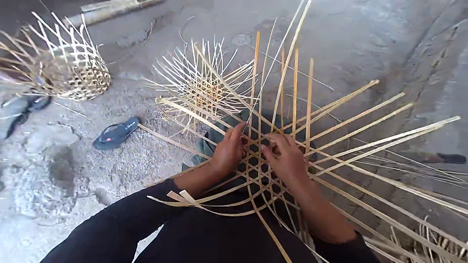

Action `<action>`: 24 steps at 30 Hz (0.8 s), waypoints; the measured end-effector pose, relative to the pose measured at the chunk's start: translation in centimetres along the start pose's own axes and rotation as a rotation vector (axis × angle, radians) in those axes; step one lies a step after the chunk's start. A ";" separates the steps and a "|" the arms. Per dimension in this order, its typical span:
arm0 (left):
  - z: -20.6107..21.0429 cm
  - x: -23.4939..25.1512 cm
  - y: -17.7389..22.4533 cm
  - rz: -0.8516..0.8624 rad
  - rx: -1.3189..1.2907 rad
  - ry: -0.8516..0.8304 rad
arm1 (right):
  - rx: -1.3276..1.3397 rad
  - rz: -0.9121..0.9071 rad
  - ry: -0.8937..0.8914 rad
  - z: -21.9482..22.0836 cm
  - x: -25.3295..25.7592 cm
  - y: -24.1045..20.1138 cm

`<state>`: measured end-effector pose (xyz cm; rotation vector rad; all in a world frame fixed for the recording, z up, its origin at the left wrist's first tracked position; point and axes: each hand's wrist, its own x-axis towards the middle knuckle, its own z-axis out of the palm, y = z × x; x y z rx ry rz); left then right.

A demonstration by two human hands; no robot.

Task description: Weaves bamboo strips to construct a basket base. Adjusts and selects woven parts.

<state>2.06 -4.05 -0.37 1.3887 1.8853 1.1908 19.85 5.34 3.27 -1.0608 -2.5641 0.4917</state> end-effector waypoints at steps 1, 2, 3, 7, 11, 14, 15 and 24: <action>0.2 0.0 -0.1 0.003 -0.005 0.027 | 0.010 -0.015 -0.013 0.8 0.3 -0.2; 0.5 -0.1 -0.3 0.013 0.000 0.054 | 0.006 -0.023 -0.015 1.7 0.5 -0.3; 0.7 -0.2 -0.7 0.029 0.010 0.073 | 0.001 -0.028 -0.005 2.4 0.5 -0.2; 1.5 -0.4 -1.9 0.108 0.023 0.122 | 0.005 -0.095 0.146 4.3 0.2 1.0; 2.0 -0.4 -2.4 0.163 0.055 0.145 | 0.030 -0.102 0.192 4.9 0.0 1.3; 2.1 -0.3 -2.6 0.186 0.057 0.154 | 0.066 -0.099 0.204 5.1 -0.1 1.6; 2.2 -0.3 -2.6 0.190 0.058 0.157 | 0.070 -0.099 0.207 5.1 -0.1 1.6; 2.1 -0.3 -2.9 0.241 0.086 0.186 | 0.038 -0.063 0.153 5.3 0.1 1.1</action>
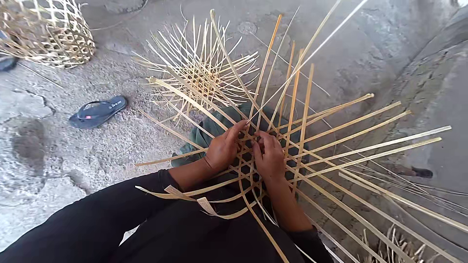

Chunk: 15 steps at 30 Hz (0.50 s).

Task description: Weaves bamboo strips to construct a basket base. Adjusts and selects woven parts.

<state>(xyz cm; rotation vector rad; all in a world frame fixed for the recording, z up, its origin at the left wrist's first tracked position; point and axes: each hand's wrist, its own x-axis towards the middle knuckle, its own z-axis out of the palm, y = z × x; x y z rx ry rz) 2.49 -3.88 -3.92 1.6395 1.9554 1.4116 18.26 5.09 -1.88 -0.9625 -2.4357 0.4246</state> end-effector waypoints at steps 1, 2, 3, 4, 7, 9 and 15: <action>0.0 -0.1 0.1 -0.002 0.000 -0.001 | 0.006 0.026 -0.034 -0.4 0.1 -0.3; -0.1 -0.2 0.1 -0.009 -0.004 -0.004 | 0.027 0.063 -0.081 -1.1 0.3 -0.6; -0.1 -0.2 0.1 -0.014 -0.011 -0.005 | 0.053 0.099 -0.114 -2.0 0.7 -0.8; -0.1 -0.2 0.1 -0.016 -0.017 -0.002 | 0.075 0.120 -0.100 -2.7 1.2 -0.8; 0.0 -0.2 -0.1 -0.019 -0.025 -0.001 | 0.032 0.164 0.019 -3.5 2.0 -0.6; 0.0 -0.2 -0.1 -0.025 -0.026 -0.007 | -0.020 0.243 -0.020 -2.9 2.4 -0.7; 0.2 -0.2 -0.3 0.004 0.004 0.009 | -0.080 0.327 0.001 -0.9 2.9 -0.9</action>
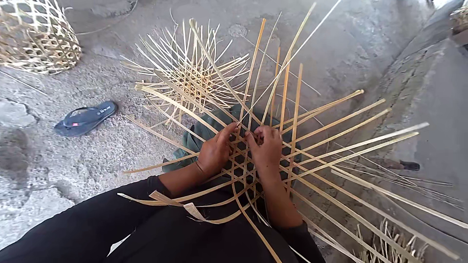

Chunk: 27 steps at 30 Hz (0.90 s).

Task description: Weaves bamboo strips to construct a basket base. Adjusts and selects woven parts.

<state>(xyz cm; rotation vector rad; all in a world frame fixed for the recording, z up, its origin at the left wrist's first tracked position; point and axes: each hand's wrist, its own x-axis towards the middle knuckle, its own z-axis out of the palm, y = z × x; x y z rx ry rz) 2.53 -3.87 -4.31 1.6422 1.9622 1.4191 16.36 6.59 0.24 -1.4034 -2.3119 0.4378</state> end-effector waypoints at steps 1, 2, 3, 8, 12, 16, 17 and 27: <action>0.1 0.0 0.0 0.009 0.007 0.003 | 0.009 0.000 0.008 0.1 0.0 0.1; 0.1 0.0 -0.1 0.014 0.010 0.003 | 0.023 0.005 0.011 0.2 0.0 0.1; 0.1 0.1 0.0 0.014 0.012 -0.002 | 0.042 0.014 0.010 0.2 0.0 0.2; 0.1 0.3 0.3 -0.009 -0.002 -0.023 | 0.143 0.068 -0.026 -0.2 0.2 0.4; 0.1 0.4 0.4 -0.023 -0.019 -0.032 | 0.143 0.101 -0.051 -0.3 0.1 0.2; 0.1 0.1 0.3 -0.023 -0.027 -0.019 | 0.165 0.109 -0.224 -2.6 0.9 0.3; 0.0 0.1 0.2 -0.023 -0.024 -0.013 | 0.202 0.099 -0.250 -3.7 1.3 0.6; 0.0 -0.1 0.0 -0.018 0.001 0.001 | 0.138 -0.062 0.047 -1.0 2.3 3.1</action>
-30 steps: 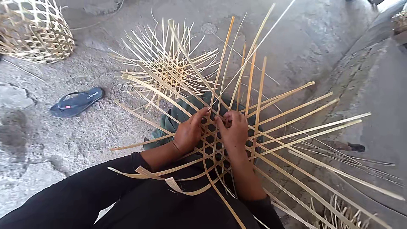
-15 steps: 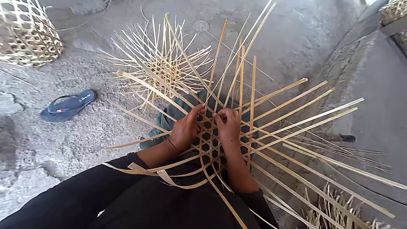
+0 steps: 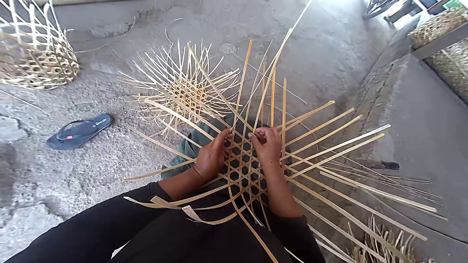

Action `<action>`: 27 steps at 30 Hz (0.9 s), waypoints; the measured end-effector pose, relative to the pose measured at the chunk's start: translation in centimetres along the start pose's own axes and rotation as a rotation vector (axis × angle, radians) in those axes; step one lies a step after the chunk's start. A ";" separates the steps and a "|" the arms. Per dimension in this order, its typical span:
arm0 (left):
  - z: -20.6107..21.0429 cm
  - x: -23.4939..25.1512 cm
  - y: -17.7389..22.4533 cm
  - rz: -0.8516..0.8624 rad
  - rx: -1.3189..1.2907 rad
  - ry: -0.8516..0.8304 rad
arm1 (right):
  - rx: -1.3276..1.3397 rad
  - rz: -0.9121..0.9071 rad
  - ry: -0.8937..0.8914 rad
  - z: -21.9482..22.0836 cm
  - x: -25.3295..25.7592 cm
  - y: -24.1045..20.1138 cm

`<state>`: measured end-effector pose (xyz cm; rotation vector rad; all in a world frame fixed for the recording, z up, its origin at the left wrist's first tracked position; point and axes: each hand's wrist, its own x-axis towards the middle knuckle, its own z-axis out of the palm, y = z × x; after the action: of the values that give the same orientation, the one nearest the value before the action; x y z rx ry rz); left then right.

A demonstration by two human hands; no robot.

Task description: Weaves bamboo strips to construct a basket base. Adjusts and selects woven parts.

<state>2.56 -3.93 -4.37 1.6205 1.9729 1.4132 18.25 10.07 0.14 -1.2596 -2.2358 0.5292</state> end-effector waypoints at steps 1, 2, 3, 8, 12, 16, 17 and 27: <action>0.0 0.0 0.0 0.002 -0.002 0.000 | 0.012 0.004 0.029 0.3 -0.1 0.1; 0.0 0.0 0.0 0.004 -0.004 0.001 | 0.024 0.002 0.058 0.4 -0.3 0.2; 0.0 0.0 0.0 0.004 -0.005 0.001 | 0.031 0.007 0.077 0.5 -0.4 0.2; -0.1 0.0 0.1 0.010 -0.012 -0.001 | 0.040 -0.002 0.093 0.4 -0.5 0.5; 0.0 0.1 0.0 0.024 0.002 0.007 | 0.051 0.009 0.093 0.5 -0.5 0.5; 0.0 0.1 0.0 0.022 0.002 -0.002 | 0.075 0.032 0.089 0.6 -0.4 0.6; 0.0 0.1 0.0 0.021 0.002 -0.007 | 0.086 0.042 0.086 0.6 -0.3 0.6; -0.1 0.3 -0.4 -0.004 -0.033 0.003 | 0.125 0.261 -0.343 -4.6 3.6 -1.3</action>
<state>2.13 -3.70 -4.56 1.6004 1.9426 1.4400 18.63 12.95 5.34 -1.4964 -2.2734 1.0365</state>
